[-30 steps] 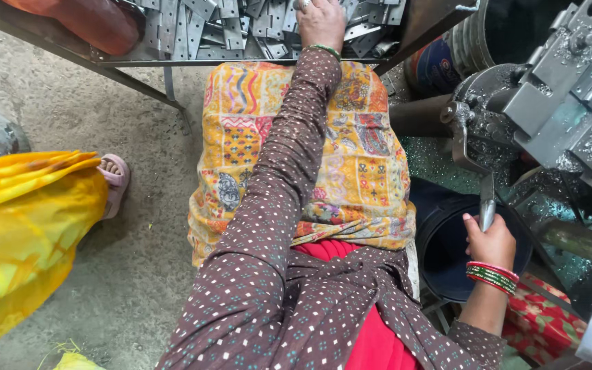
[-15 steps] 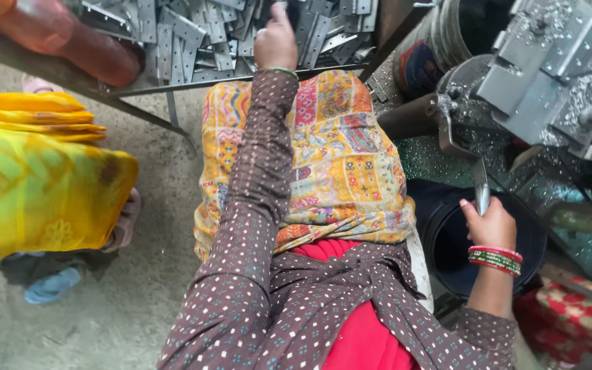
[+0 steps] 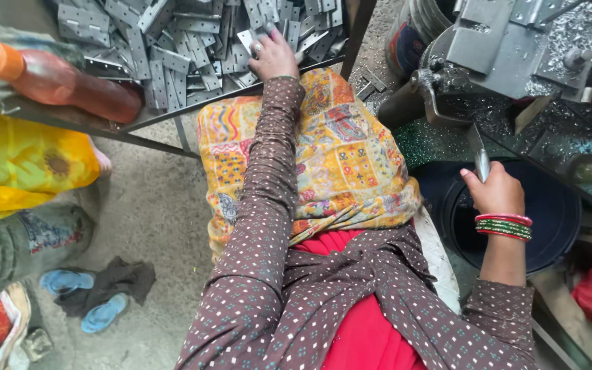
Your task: The person sits on the floor and repeatedly places metal brackets into a press machine, activates the press, and removes the processed pieces. The person handles the brackets one at a time from a nearby pile and uses a lever to operate the machine.
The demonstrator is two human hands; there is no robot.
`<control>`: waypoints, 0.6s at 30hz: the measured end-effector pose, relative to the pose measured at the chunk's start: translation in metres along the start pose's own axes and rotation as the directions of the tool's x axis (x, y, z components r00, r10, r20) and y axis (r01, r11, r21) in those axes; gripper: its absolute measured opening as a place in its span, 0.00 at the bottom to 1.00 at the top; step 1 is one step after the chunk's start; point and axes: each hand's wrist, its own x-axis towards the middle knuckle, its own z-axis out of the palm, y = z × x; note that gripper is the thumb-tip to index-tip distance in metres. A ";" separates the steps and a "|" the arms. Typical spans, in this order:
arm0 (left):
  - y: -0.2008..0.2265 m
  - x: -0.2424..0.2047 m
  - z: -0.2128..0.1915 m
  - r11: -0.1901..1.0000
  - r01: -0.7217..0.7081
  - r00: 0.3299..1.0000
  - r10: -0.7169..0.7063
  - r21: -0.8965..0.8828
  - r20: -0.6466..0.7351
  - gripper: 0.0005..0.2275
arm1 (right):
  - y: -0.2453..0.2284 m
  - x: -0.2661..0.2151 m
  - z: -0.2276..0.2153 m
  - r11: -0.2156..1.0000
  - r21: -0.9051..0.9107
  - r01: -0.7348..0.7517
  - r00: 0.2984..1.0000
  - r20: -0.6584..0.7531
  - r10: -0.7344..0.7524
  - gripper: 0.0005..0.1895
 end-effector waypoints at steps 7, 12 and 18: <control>-0.026 -0.004 0.038 0.988 -0.141 0.990 0.141 0.067 0.004 0.14 | 0.014 0.011 0.013 0.998 -0.051 0.035 0.999 -0.019 -0.036 0.29; -0.065 -0.012 0.042 0.989 -0.065 0.995 0.075 -0.131 0.071 0.14 | 0.027 0.017 0.023 0.994 -0.087 0.061 0.997 -0.040 -0.065 0.30; -0.083 -0.020 0.042 0.951 0.239 0.948 -0.272 -0.196 -0.165 0.36 | 0.024 0.019 0.020 0.989 -0.124 0.084 0.994 -0.064 -0.092 0.30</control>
